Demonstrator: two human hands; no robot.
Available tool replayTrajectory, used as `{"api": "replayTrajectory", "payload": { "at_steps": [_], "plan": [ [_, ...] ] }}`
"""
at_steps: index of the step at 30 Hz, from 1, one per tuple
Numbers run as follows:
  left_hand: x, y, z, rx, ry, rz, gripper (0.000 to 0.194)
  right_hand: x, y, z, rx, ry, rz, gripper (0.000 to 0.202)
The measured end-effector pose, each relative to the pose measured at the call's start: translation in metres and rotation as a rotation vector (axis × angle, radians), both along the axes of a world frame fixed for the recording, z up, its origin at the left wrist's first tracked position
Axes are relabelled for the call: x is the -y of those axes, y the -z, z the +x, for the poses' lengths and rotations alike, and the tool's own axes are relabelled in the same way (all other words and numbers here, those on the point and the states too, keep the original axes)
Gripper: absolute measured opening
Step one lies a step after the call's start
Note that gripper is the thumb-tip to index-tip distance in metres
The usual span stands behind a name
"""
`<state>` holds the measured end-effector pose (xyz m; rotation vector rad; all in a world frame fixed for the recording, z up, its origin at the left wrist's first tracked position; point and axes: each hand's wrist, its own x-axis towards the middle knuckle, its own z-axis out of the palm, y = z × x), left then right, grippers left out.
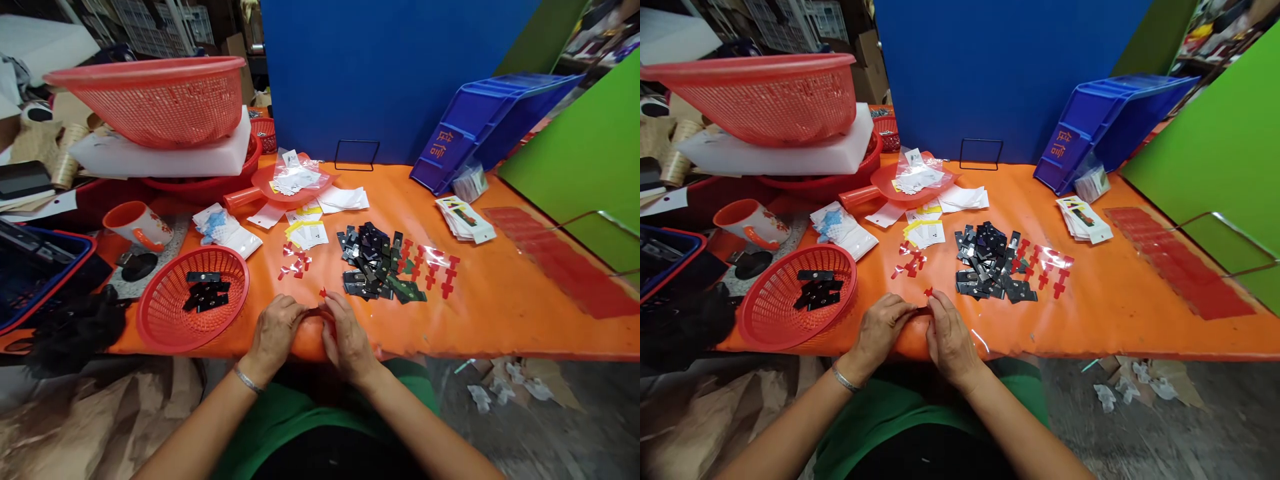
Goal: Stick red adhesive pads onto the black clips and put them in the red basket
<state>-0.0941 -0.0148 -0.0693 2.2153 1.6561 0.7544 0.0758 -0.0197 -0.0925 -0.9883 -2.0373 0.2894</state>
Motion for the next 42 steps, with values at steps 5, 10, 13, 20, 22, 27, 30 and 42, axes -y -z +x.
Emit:
{"api": "replayTrajectory", "payload": {
  "at_steps": [5, 10, 13, 20, 22, 27, 30, 42],
  "plan": [
    [-0.002, -0.003, -0.001, -0.052, 0.03, -0.006, 0.028, -0.001, 0.003, -0.001, -0.046, 0.014, -0.019, 0.063],
    [-0.004, -0.006, -0.001, -0.073, 0.011, -0.027, 0.025, 0.001, 0.002, 0.0, -0.078, -0.016, 0.006, 0.064],
    [-0.007, -0.007, -0.002, -0.078, 0.019, -0.051, 0.024, 0.001, 0.001, 0.0, -0.074, -0.02, 0.022, 0.064],
    [-0.01, -0.008, -0.004, -0.086, 0.055, -0.084, 0.023, -0.001, 0.004, -0.001, -0.056, 0.003, -0.029, 0.061],
    [-0.009, -0.008, -0.004, -0.104, 0.064, -0.084, 0.023, -0.001, 0.006, -0.001, -0.061, 0.006, -0.04, 0.061],
    [-0.008, -0.009, -0.002, -0.095, 0.03, -0.074, 0.022, -0.001, 0.003, -0.003, -0.142, -0.024, -0.082, 0.055],
    [-0.006, -0.015, -0.002, -0.004, -0.033, -0.103, 0.018, 0.0, -0.012, -0.004, -0.31, -0.005, -0.18, 0.04],
    [0.026, -0.026, 0.044, 1.284, -0.255, -0.842, 0.033, 0.01, -0.049, 0.011, -0.715, 0.166, -0.75, 0.022]
  ]
}}
